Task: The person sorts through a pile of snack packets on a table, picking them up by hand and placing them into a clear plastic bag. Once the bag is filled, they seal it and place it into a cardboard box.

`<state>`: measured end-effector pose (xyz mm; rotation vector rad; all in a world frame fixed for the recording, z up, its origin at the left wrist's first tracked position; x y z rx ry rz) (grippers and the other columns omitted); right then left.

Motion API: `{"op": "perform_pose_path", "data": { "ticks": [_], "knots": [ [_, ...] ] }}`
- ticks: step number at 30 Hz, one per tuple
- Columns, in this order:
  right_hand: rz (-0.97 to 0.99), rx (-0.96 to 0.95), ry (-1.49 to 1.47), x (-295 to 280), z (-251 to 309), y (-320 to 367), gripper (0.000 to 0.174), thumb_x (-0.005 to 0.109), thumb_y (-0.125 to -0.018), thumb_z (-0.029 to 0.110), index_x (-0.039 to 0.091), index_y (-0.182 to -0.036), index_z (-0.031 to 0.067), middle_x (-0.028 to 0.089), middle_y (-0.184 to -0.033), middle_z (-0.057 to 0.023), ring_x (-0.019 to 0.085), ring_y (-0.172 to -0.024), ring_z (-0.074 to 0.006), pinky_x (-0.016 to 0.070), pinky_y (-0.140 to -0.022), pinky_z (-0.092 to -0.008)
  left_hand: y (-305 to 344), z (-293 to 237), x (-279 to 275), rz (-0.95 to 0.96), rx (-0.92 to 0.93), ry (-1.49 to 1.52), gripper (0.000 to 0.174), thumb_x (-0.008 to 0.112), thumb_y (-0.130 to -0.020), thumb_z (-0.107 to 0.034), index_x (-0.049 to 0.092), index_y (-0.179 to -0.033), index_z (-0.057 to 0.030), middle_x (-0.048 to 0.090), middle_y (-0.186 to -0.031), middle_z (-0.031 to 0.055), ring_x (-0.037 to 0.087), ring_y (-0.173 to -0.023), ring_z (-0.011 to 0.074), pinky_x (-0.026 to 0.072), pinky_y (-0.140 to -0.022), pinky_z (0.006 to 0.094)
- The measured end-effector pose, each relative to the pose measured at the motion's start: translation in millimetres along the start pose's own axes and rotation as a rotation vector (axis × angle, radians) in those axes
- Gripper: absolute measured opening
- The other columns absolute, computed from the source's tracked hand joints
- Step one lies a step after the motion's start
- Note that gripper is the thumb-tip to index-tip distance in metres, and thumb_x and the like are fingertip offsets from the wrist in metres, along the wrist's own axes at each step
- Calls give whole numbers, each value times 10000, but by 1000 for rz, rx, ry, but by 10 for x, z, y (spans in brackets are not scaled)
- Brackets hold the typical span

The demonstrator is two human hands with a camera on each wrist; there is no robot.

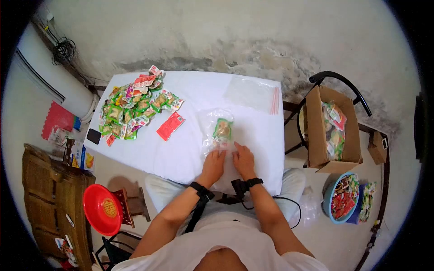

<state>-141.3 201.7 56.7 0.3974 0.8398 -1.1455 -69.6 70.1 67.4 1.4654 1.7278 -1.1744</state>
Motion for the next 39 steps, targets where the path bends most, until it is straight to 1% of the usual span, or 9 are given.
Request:
{"op": "perform_pose_path", "data": {
  "ticks": [4, 6, 12, 17, 24, 29, 33, 36, 39],
  "knots": [
    [87, -44, 4, 166, -136, -4, 363, 552, -817, 155, 576, -1176, 113, 605, -897, -105, 571, -878, -294, 429, -738, -437, -85, 34, -31, 181, -46, -230, 415, 522, -780, -44, 505, -1194, -7, 484, -1199, 219, 491, -1029, 357, 413, -887, 429],
    [-152, -237, -43, 149, -104, 31, 338, 570, -770, 48, 625, -1102, 78, 577, -716, -103, 557, -671, -307, 426, -639, -444, -126, 40, -7, 213, -55, -251, 433, 508, -787, -38, 489, -1218, -2, 475, -1231, 222, 486, -1059, 362, 414, -899, 434],
    [-162, -348, -184, 128, -164, 60, 389, 564, -760, 36, 601, -1144, 84, 577, -732, -116, 559, -687, -310, 402, -603, -437, -283, 124, 111, 158, 96, -103, 569, 508, -768, -10, 375, -1321, 15, 333, -1400, 237, 483, -1150, 400, 429, -943, 433],
    [-55, -305, -160, 159, -201, 76, 391, 543, -801, 97, 551, -1192, 74, 579, -769, -108, 563, -768, -301, 388, -658, -443, -458, -22, -41, 388, -46, 65, 623, 512, -750, 38, 317, -1342, 25, 277, -1434, 226, 413, -1241, 351, 412, -985, 404],
    [-112, -345, -201, 95, -133, 77, 353, 527, -797, 64, 586, -1145, 53, 551, -705, -140, 537, -688, -342, 382, -616, -463, -608, 242, 165, 174, 202, 57, 683, 509, -728, 84, 277, -1367, 17, 293, -1429, 222, 339, -1304, 345, 365, -1038, 385],
    [-100, -351, -156, 73, -72, 84, 313, 538, -793, 59, 611, -1097, 44, 555, -710, -140, 536, -684, -341, 393, -616, -450, -644, 285, 231, 148, 137, 130, 632, 531, -747, 57, 330, -1346, 27, 348, -1388, 234, 346, -1296, 353, 299, -1080, 379],
    [-102, -223, -228, 29, -77, 93, 263, 582, -791, 100, 646, -1046, 91, 594, -806, -120, 561, -781, -311, 423, -711, -450, -415, 170, -65, 165, 220, 48, 544, 540, -776, 7, 397, -1299, 48, 436, -1316, 241, 441, -1223, 348, 365, -1031, 381],
    [-157, -234, -156, 31, -47, 95, 246, 621, -751, 88, 663, -993, 78, 584, -799, -130, 553, -779, -326, 434, -709, -447, -244, 176, -440, 513, 145, 82, 384, 536, -844, -76, 506, -1211, 34, 565, -1177, 208, 551, -1094, 329, 440, -943, 376],
    [-171, -257, -118, 19, -21, 93, 284, 627, -732, 84, 655, -1014, 77, 576, -837, -147, 545, -811, -330, 436, -728, -440, -162, 497, -804, 493, -49, 583, 232, 540, -903, -159, 631, -1073, -30, 663, -976, 148, 629, -919, 265, 482, -838, 353]
  ]
}}
Point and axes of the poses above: each hand's wrist, its own y-axis away from the middle knuckle, its own x-axis out of the palm, z = x × y, the point moved 2 cm from there along -y, towards the middle knuckle
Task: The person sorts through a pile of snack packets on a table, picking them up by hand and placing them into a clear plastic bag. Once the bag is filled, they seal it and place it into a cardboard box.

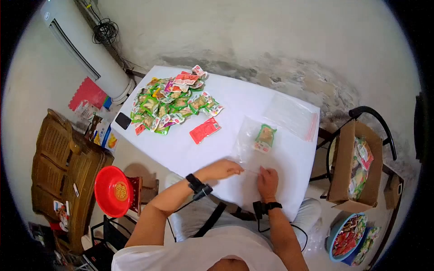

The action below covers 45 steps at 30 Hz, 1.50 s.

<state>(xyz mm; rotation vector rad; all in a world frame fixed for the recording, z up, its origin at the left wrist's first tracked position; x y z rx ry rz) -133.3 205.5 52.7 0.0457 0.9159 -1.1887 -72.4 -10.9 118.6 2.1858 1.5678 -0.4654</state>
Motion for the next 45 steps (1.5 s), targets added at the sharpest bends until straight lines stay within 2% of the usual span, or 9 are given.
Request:
{"op": "perform_pose_path", "data": {
  "ticks": [3, 6, 15, 23, 26, 33, 38, 41, 45],
  "knots": [
    [3, -10, 7, -11, 25, 10, 309, 627, -718, 87, 649, -1026, 77, 571, -894, -159, 535, -858, -335, 432, -757, -433, 129, 318, -481, -343, -118, 122, 245, 525, -895, -93, 608, -1117, -32, 661, -956, 93, 620, -857, 168, 488, -803, 289],
    [66, -24, 53, 34, -53, 37, 286, 641, -747, 108, 638, -1028, 54, 533, -921, -155, 513, -872, -332, 418, -767, -418, 171, 789, -907, -714, -178, -198, 294, 571, -853, -185, 612, -1098, -29, 641, -1002, 154, 613, -942, 274, 479, -826, 357],
    [79, -36, 38, 11, -37, 38, 303, 632, -748, 78, 612, -1050, 57, 526, -977, -158, 499, -919, -341, 407, -799, -417, 182, 1122, -973, -611, -396, -655, 678, 686, -750, -234, 388, -1316, -7, 359, -1356, 259, 333, -1250, 418, 324, -1041, 432],
    [73, -42, 41, 16, 15, 17, 299, 639, -739, 68, 616, -1037, 64, 538, -995, -149, 503, -929, -335, 409, -812, -419, 274, 1333, -971, -633, -294, -775, 513, 669, -745, -213, 488, -1186, -25, 509, -1237, 164, 470, -1141, 349, 446, -899, 454],
    [57, -23, 59, 18, -41, 32, 297, 644, -735, 74, 623, -1031, 72, 542, -993, -145, 505, -929, -328, 413, -811, -419, 335, 1109, -901, -849, -444, -643, 509, 724, -686, -197, 527, -1128, -39, 539, -1093, 193, 518, -1011, 380, 461, -849, 456],
    [79, 17, 83, 26, -46, 54, 334, 647, -748, 139, 608, -1075, 81, 541, -1045, -151, 502, -1005, -323, 417, -856, -441, 220, 1371, -984, -848, -796, -315, 604, 808, -588, -246, 519, -1055, 6, 587, -1026, 243, 587, -939, 389, 497, -799, 440],
    [34, 24, 18, -8, 15, 52, 353, 633, -759, 124, 579, -1105, 74, 520, -1103, -170, 496, -1026, -349, 412, -884, -446, 229, 1667, -1045, -566, -777, -358, 419, 746, -668, -239, 550, -938, 14, 636, -786, 178, 633, -733, 303, 508, -705, 365],
    [12, -68, 64, 2, 2, 46, 281, 627, -767, 125, 600, -1041, 72, 522, -1093, -167, 505, -1006, -343, 419, -867, -434, 280, 1796, -937, -767, -706, -311, 261, 673, -745, -152, 553, -930, -14, 630, -748, 128, 624, -662, 244, 508, -622, 347],
    [10, -75, 61, 38, -34, 42, 187, 622, -776, 120, 624, -957, 72, 533, -1054, -160, 516, -963, -335, 427, -829, -430, 466, 1255, -671, -1039, -469, 291, 126, 579, -851, -92, 560, -970, -56, 609, -748, 38, 580, -608, 123, 469, -523, 268]
  ]
}}
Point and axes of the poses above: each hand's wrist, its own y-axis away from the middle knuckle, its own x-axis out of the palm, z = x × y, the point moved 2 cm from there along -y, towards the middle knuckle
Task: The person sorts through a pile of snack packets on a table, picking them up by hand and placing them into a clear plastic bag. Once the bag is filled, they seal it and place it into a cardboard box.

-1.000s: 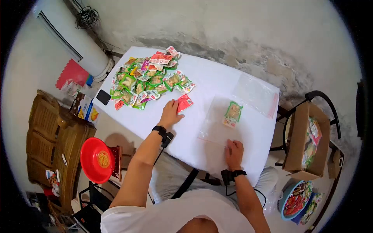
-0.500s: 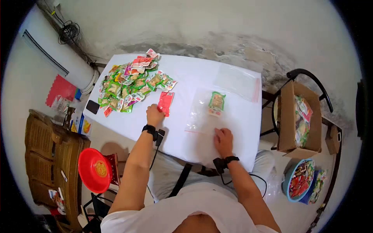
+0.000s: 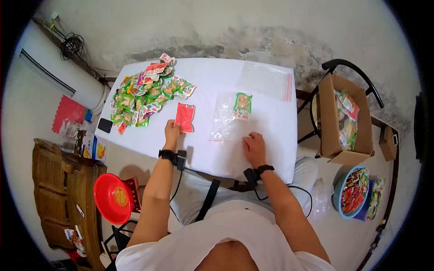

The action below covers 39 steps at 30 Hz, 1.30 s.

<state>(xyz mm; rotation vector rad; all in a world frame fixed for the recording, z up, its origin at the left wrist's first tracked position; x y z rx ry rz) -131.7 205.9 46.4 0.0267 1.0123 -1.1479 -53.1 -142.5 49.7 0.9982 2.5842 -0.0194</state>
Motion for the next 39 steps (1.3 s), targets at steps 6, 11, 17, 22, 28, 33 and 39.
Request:
{"op": "perform_pose_path", "data": {
  "ticks": [6, 11, 17, 22, 28, 33, 39],
  "knots": [
    [-31, 20, -24, 14, -19, 12, 108, 626, -782, 121, 638, -883, 83, 540, -938, -132, 526, -895, -320, 434, -763, -430, 1202, -357, -65, 365, -137, 298, 143, 584, -889, -143, 548, -1015, -86, 615, -798, -4, 543, -579, 48, 444, -469, 191],
    [-28, 37, -53, 2, -17, 0, 137, 638, -774, 133, 638, -901, 83, 552, -901, -119, 541, -860, -310, 437, -750, -421, 1835, -217, 278, 537, -307, 399, 151, 557, -913, -159, 548, -1044, -86, 627, -815, -7, 556, -577, 43, 461, -475, 182],
    [-63, 74, -87, 1, -34, 22, 142, 632, -781, 149, 633, -912, 94, 554, -899, -101, 546, -853, -310, 438, -751, -418, 1917, -238, 536, 504, -301, 330, 145, 519, -926, -126, 553, -1055, -68, 634, -826, 1, 568, -607, 63, 469, -503, 207],
    [-40, 78, -89, 0, -35, 22, 128, 626, -791, 154, 632, -905, 96, 557, -915, -104, 547, -871, -309, 431, -759, -417, 2071, -641, 360, 259, 409, -421, 121, 543, -880, -84, 576, -986, -34, 648, -885, 64, 607, -663, 208, 495, -572, 290],
    [3, 88, -104, 15, -28, 6, 104, 621, -801, 160, 631, -880, 94, 555, -924, -104, 540, -896, -301, 421, -768, -418, 2086, -377, 414, 363, 925, -862, 234, 653, -735, -81, 600, -958, -32, 583, -1129, 139, 554, -1002, 322, 471, -805, 388],
    [-32, 57, -58, 11, -21, 1, 102, 617, -804, 167, 634, -871, 92, 557, -918, -100, 541, -893, -293, 419, -774, -418, 1987, -240, 400, 314, 731, -517, 421, 691, -705, -80, 566, -1102, -16, 511, -1247, 187, 478, -1129, 360, 389, -961, 410],
    [-26, 58, -67, 8, -24, -1, 101, 617, -799, 160, 633, -870, 91, 554, -904, -100, 544, -881, -293, 423, -765, -418, 1701, -266, 483, 265, 592, -598, 579, 720, -667, -85, 506, -1201, -21, 519, -1212, 199, 479, -1105, 369, 394, -952, 413]
  ]
}}
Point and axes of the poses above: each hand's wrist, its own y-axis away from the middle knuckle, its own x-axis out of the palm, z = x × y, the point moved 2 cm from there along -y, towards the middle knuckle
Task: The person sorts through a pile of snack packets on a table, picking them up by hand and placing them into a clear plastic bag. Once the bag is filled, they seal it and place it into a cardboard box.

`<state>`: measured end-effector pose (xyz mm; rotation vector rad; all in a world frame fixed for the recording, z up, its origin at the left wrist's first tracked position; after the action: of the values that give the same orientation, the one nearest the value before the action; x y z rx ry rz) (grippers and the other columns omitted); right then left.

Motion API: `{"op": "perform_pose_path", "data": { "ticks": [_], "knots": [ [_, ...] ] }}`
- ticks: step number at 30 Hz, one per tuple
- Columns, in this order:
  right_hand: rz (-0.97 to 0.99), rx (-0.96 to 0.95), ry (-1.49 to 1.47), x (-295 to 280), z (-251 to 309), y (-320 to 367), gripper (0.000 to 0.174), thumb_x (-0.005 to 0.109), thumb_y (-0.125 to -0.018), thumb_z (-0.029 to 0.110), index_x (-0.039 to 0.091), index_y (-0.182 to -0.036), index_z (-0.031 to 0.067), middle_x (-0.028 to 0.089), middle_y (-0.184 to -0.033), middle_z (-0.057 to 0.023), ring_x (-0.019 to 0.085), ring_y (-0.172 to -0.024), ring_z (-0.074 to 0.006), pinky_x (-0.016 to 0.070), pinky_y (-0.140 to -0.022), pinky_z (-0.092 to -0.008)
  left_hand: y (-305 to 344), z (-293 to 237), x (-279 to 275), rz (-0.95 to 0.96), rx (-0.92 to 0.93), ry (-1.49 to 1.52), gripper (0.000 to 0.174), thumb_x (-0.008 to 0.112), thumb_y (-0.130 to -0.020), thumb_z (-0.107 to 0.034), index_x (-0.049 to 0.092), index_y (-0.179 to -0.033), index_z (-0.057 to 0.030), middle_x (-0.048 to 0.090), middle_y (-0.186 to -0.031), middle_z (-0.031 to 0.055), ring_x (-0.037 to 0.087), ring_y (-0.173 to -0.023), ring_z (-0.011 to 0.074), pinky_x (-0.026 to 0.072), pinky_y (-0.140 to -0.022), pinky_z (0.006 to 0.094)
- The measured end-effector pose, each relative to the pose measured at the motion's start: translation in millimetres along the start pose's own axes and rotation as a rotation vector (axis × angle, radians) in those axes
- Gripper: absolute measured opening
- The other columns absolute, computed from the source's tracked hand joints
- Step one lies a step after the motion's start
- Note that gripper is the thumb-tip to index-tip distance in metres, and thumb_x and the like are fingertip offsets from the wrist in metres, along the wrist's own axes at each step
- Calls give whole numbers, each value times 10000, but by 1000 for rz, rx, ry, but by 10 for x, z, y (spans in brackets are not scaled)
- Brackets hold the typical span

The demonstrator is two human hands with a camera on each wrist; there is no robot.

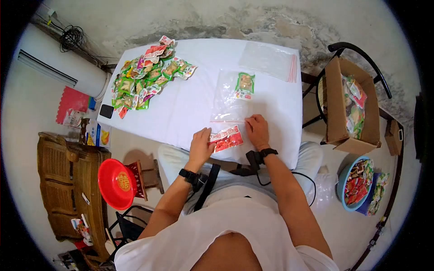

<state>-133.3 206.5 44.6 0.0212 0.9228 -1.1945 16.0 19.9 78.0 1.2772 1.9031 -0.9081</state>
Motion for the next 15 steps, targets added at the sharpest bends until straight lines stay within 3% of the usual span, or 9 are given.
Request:
{"op": "perform_pose_path", "data": {
  "ticks": [5, 7, 8, 10, 11, 13, 14, 15],
  "knots": [
    [-16, -6, -28, -2, 0, -8, 101, 619, -786, 149, 640, -860, 85, 558, -867, -105, 551, -853, -294, 439, -739, -413, -144, -83, -58, 86, 31, -66, 553, 721, -652, -72, 516, -1163, -28, 570, -1028, 183, 524, -979, 364, 438, -856, 422],
    [-18, -14, -16, -1, 12, -13, 104, 619, -784, 148, 642, -864, 85, 559, -858, -106, 554, -844, -293, 440, -733, -414, -188, -84, -69, 268, -189, -16, 421, 705, -669, -89, 560, -1060, -33, 581, -892, 159, 551, -872, 352, 460, -774, 413],
    [-23, -21, -2, -8, 11, -15, 108, 620, -782, 146, 644, -868, 85, 560, -848, -107, 556, -835, -292, 441, -727, -415, -193, -78, -73, 267, -188, -16, 421, 705, -669, -89, 560, -1060, -33, 581, -892, 159, 551, -872, 352, 460, -774, 413],
    [-6, -12, 2, -17, -3, -16, 114, 619, -782, 146, 644, -877, 88, 563, -851, -108, 559, -831, -293, 442, -725, -415, -166, -12, -35, 543, -318, 28, 356, 707, -705, -129, 599, -1027, -23, 603, -883, 130, 580, -865, 296, 458, -775, 367],
    [13, -6, 3, -14, -10, -16, 120, 619, -782, 145, 643, -886, 90, 565, -854, -108, 562, -828, -294, 442, -722, -415, -126, 66, 3, 542, -313, 29, 356, 707, -705, -129, 599, -1027, -23, 603, -883, 130, 580, -865, 296, 458, -775, 367],
    [4, -12, 1, -17, 2, -10, 124, 619, -782, 145, 642, -892, 92, 570, -856, -108, 564, -826, -294, 442, -723, -415, 11, 260, 136, 427, -178, 304, 217, 665, -742, -164, 619, -908, -33, 605, -880, 134, 567, -843, 334, 462, -742, 382],
    [0, -16, -3, -17, 0, -11, 129, 619, -782, 145, 642, -898, 95, 574, -858, -108, 566, -824, -295, 442, -723, -414, 43, 214, 97, 272, -15, 332, 212, 647, -810, -191, 637, -953, -34, 641, -844, 90, 598, -733, 254, 481, -654, 338],
    [-5, -15, 0, -16, -4, -9, 129, 619, -782, 145, 642, -898, 95, 574, -858, -108, 566, -824, -295, 442, -723, -414, 65, 208, 90, 273, -9, 332, 212, 647, -810, -191, 637, -953, -34, 641, -844, 90, 598, -733, 254, 481, -654, 338]
  ]
}}
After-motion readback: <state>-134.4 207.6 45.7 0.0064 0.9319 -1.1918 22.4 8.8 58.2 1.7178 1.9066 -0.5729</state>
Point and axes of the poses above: each hand's wrist, its own y-axis away from the middle knuckle, its own x-axis out of the palm, z = x × y, the point moved 2 cm from there along -y, towards the middle knuckle
